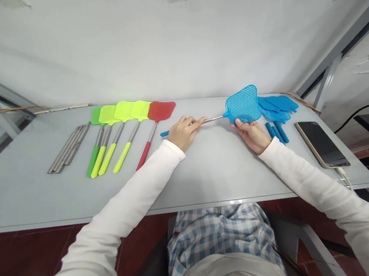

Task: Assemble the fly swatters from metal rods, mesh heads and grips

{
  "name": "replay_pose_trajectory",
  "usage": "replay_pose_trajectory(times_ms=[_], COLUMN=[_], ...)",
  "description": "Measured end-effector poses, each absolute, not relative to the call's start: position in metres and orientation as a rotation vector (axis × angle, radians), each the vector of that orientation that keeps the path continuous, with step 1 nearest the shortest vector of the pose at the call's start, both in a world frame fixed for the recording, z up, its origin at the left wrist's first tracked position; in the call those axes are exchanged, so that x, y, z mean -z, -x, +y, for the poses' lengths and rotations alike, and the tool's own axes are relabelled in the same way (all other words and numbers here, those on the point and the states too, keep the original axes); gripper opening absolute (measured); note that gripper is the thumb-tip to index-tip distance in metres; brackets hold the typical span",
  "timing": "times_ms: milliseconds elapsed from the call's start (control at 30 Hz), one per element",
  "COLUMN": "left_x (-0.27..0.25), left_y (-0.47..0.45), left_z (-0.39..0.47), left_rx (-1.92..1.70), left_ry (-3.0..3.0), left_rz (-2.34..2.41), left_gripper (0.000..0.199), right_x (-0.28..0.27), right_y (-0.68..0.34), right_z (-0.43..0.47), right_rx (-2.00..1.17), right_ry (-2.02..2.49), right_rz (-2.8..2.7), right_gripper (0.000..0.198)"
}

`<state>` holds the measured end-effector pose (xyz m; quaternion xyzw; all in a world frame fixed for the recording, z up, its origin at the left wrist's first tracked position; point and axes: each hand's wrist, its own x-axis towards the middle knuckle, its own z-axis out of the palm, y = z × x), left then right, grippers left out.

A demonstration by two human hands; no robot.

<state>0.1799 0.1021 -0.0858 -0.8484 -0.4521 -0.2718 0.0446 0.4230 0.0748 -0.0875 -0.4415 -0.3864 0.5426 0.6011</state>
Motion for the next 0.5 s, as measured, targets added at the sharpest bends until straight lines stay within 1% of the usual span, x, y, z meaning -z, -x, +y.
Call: replay_pose_trajectory(times_ms=[167,500], left_x=[0.077,0.072], left_y=[-0.182,-0.185], left_z=[0.097,0.09], left_rx=[0.878,0.858], left_ry=[2.559,2.582], left_rz=[-1.365,-1.356], left_gripper=[0.043,0.045], right_x=[0.082,0.084], right_y=[-0.416,-0.409], right_z=[0.065,0.053], right_rx=[-1.367,-1.32], right_ry=[1.053,1.059], right_rz=[-0.814,-0.83], right_gripper=[0.034,0.03])
